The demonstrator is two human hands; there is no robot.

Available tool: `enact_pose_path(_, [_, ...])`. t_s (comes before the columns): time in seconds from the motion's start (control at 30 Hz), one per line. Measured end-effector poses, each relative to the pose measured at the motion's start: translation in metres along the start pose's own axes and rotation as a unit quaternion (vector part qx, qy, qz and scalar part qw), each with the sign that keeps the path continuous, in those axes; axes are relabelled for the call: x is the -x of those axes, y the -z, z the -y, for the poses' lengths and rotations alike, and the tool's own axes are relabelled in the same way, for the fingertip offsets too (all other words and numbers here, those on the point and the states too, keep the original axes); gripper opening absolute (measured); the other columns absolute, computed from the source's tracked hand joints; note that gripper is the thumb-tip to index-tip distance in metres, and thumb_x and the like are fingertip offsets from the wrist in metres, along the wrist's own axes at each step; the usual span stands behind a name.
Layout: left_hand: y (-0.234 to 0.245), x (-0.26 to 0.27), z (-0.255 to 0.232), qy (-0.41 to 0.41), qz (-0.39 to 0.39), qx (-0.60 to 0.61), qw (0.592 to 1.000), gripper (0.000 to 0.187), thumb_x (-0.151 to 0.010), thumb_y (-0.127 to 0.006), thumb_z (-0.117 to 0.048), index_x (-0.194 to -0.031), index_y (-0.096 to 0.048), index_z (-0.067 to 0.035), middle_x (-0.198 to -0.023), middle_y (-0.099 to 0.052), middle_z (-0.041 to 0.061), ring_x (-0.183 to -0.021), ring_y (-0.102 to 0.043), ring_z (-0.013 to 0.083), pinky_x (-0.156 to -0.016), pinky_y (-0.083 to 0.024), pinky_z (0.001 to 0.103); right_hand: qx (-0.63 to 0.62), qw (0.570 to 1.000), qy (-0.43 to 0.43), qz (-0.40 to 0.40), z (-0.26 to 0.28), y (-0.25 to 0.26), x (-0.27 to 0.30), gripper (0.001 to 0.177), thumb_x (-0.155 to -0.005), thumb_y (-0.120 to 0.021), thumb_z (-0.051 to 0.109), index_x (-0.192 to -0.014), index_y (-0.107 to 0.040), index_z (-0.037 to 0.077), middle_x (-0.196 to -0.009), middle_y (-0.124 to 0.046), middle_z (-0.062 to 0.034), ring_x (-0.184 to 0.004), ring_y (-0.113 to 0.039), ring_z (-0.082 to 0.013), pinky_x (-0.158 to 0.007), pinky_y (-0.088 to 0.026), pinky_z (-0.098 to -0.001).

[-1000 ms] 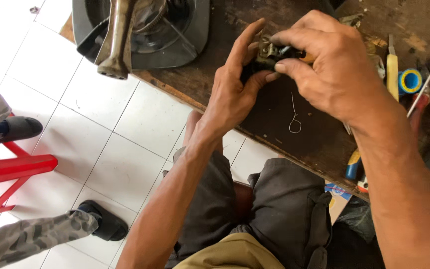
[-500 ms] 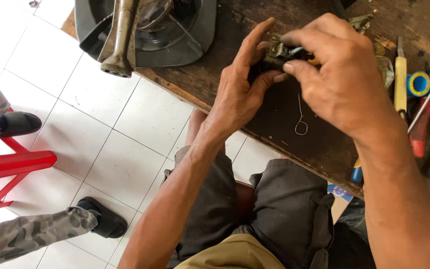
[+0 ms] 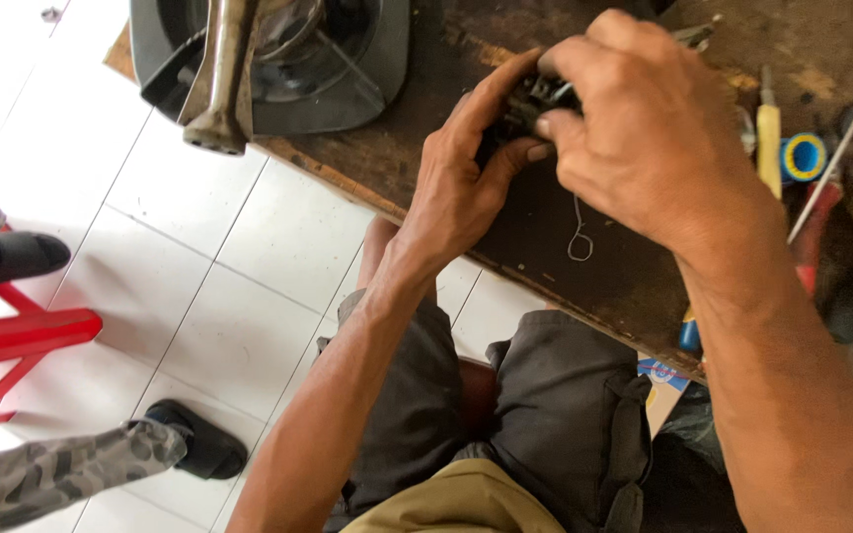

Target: The person disassembles a small mechanical component on a workbench, using a screwdriver to remove screws and separate parts. They then reassemble the component by hand, aligning and fitting the pieces together.

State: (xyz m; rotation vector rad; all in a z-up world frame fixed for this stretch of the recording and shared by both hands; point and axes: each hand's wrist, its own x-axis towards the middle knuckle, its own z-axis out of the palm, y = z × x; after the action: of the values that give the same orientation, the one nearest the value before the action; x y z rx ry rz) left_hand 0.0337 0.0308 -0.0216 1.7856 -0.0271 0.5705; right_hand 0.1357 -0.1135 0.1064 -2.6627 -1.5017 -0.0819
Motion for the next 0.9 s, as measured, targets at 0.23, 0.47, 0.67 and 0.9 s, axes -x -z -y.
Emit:
enact_pose_path(0.23, [0.012,-0.001,-0.025,0.046,0.019,0.055,0.997,0.064,-0.109,-0.077,-0.018,-0.165,-0.047,-0.021,-0.162,-0.068,0.011,-0.156,-0.063,0.0263,-0.138,-0.050,0.044,-0.079,0.996,0.041,-0.020,-0.005,-0.006,0.003,0.038,-0.096,-0.084,0.010,-0.133,-0.076,0.001,-0.119,-0.066,-0.0156,-0.112,-0.063,-0.0428,-0.089,-0.054,-0.0592])
enact_pose_path(0.47, [0.008,-0.002,-0.021,0.029,-0.040,0.019,0.999,0.031,-0.123,-0.055,-0.032,-0.149,-0.063,-0.018,-0.143,-0.077,0.004,-0.137,-0.073,0.0164,-0.116,-0.057,0.034,-0.234,0.966,0.019,-0.112,0.006,-0.014,0.014,0.051,-0.095,-0.089,-0.003,-0.136,-0.059,-0.005,-0.116,-0.069,-0.0234,-0.102,-0.067,-0.0395,-0.092,-0.052,-0.0494])
enact_pose_path(0.67, [0.007,-0.004,-0.021,0.018,-0.049,0.026,0.998,0.028,-0.122,-0.059,-0.027,-0.148,-0.063,-0.017,-0.141,-0.076,0.003,-0.134,-0.072,0.0166,-0.115,-0.058,0.036,-0.221,0.966,0.037,-0.128,-0.011,-0.011,0.032,0.037,-0.100,-0.092,-0.007,-0.133,-0.077,-0.011,-0.127,-0.071,-0.0244,-0.115,-0.070,-0.0387,-0.103,-0.055,-0.0474])
enact_pose_path(0.9, [0.008,-0.004,-0.026,-0.004,-0.026,0.052,0.998,0.028,-0.123,-0.059,-0.028,-0.148,-0.058,-0.015,-0.138,-0.071,0.003,-0.130,-0.069,0.0183,-0.115,-0.058,0.038,-0.261,0.959,0.019,-0.108,-0.014,-0.016,0.031,0.035,-0.098,-0.087,-0.011,-0.132,-0.077,-0.009,-0.126,-0.067,-0.0210,-0.105,-0.068,-0.0342,-0.095,-0.055,-0.0453])
